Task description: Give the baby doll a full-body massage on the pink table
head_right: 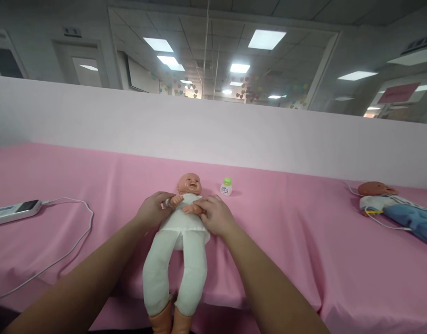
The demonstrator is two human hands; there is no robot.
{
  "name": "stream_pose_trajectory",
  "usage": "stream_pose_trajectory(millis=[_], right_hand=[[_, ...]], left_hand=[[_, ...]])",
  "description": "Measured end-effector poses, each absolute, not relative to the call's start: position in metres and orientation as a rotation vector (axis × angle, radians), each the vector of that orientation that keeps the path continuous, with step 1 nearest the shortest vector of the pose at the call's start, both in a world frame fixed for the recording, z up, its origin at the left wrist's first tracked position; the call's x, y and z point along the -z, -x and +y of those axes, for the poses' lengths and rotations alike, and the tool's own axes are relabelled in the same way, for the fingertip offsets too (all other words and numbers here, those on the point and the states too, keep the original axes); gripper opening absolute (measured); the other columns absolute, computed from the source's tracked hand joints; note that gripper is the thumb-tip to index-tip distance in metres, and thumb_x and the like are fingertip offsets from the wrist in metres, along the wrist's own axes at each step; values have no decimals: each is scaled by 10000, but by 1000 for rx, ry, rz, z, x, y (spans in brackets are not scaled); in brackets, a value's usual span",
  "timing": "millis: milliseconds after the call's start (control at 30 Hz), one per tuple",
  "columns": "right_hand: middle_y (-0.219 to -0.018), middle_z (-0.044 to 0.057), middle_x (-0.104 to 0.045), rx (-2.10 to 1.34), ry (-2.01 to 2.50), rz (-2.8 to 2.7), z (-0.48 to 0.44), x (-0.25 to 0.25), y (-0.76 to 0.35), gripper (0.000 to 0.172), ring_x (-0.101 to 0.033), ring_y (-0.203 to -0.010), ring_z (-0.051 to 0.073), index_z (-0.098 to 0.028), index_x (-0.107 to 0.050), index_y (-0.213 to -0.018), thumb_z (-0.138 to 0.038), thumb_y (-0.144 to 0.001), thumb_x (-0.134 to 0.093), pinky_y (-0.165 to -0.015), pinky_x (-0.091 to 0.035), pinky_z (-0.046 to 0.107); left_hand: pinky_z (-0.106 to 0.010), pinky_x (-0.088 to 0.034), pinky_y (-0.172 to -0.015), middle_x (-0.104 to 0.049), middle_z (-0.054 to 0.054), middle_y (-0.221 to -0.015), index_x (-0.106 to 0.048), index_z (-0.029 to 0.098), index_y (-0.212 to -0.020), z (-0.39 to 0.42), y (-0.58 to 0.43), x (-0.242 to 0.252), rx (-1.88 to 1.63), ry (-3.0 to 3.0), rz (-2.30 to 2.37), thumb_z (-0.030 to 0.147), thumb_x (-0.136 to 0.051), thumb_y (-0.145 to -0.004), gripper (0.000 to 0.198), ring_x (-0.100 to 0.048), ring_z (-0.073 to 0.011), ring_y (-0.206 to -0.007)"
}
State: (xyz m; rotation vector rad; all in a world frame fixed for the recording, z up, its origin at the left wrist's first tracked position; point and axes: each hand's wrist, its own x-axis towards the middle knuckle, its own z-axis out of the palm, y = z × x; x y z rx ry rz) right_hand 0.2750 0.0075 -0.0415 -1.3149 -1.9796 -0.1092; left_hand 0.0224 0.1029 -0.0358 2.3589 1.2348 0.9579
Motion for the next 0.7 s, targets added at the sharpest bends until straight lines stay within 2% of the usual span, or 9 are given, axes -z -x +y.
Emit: stream_pose_trajectory(millis=[167,267,367,500,600,700], right_hand=[[-1236,44,-719,174,1379,-2095,11,46,-272,512,-590,-1169,272,-306,-750,-1257,-48,-831,-632,-1053,-491,457],[-1252,50,-713,160,1379,-2085,11,47,-270,522,-583,-1179,275,-303,-745,-1262,-45,-824,-625,-1051,-491,462],[-1225,64,-725,98,1345,-1995,12,49,-271,456,-599,-1176,273,-283,-745,-1243,-95,-840,-646,-1053,-490,468],[-1150,50,-755,-112,1329,-1712,17,54,-283,386,-665,-1031,258,-289,-733,-1233,-244,-852,-697,-940,-548,439],[-1136,49,-766,-305,1357,-1359,25,59,-303,395,-700,-982,250,-262,-720,-1216,-364,-835,-723,-858,-584,393],[-1063,71,-775,-425,1453,-1029,34,67,-327,398,-735,-911,242,-209,-703,-1160,-425,-825,-717,-781,-617,359]], left_hand=[[-358,-521,-1000,-671,-64,-1400,-725,307,-1310,97,-25,32,-754,-2667,1201,211,-534,-891,469,-670,-271,-1202],[-354,-520,-1001,-679,-59,-1384,-718,308,-1311,96,-25,34,-761,-2673,1183,210,-536,-887,472,-677,-261,-1184],[-348,-512,-996,-718,-51,-1317,-741,305,-1254,99,-25,37,-883,-2550,1205,277,-588,-884,401,-676,-264,-1170],[-303,-544,-840,-782,-19,-1122,-731,289,-1221,110,-20,44,-1045,-2154,1251,324,-669,-820,407,-720,-246,-1000],[-293,-542,-706,-776,-26,-922,-720,239,-1097,125,-12,51,-1132,-1788,1371,438,-676,-826,339,-721,-241,-848],[-343,-553,-681,-753,-86,-935,-675,204,-1037,141,-2,57,-1212,-1505,1557,497,-667,-818,366,-725,-288,-857]])
